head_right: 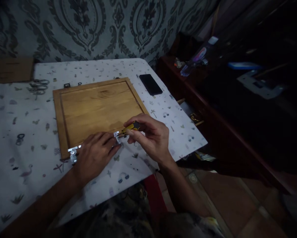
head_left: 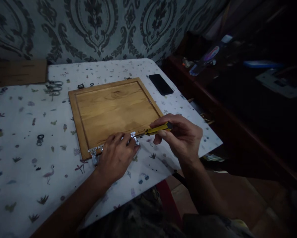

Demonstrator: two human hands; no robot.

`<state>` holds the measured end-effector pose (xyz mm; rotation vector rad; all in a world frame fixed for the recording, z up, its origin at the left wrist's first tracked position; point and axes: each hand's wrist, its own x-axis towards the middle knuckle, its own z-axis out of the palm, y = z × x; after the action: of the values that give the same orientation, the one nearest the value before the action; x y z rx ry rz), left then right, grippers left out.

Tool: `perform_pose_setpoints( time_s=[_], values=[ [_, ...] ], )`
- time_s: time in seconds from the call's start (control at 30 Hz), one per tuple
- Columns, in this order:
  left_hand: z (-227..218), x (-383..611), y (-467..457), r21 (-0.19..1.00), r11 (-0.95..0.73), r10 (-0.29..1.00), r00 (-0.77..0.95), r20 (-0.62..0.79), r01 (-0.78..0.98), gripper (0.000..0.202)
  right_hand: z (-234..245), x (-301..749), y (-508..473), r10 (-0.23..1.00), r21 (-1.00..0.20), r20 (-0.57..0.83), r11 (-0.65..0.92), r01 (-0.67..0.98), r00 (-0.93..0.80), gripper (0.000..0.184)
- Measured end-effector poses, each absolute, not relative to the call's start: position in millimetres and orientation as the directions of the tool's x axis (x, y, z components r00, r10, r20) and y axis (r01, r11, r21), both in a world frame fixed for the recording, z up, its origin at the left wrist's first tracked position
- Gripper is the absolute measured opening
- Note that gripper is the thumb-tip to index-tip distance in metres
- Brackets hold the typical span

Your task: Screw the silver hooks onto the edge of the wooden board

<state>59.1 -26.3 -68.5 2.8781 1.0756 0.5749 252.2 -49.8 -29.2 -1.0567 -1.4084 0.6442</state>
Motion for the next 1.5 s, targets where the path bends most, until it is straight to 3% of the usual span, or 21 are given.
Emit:
perform_pose_setpoints(
  time_s=[0.13, 0.3, 1.17, 1.5],
  values=[
    [-70.1, 58.6, -26.8, 0.144, -0.766, 0.631, 0.692, 0.350, 0.626, 0.014, -30.7, 249.5, -47.4, 0.860, -0.857, 0.498, 0.469, 0.213, 0.108, 0.013],
    [-70.6, 59.0, -27.3, 0.165, -0.754, 0.651, 0.689, 0.319, 0.636, 0.018, -31.9, 249.2, -43.9, 0.774, -0.801, 0.595, 0.548, 0.241, 0.219, 0.010],
    [-69.1, 59.8, -28.4, 0.186, -0.745, 0.665, 0.688, 0.290, 0.641, 0.014, -31.5, 250.3, -37.8, 0.854, -0.838, 0.504, 0.446, 0.316, 0.132, 0.015],
    [-69.2, 59.0, -28.0, 0.156, -0.753, 0.652, 0.691, 0.313, 0.640, 0.015, -25.7, 255.3, -36.2, 0.870, -0.819, 0.492, 0.474, 0.322, -0.029, 0.012]
  ],
)
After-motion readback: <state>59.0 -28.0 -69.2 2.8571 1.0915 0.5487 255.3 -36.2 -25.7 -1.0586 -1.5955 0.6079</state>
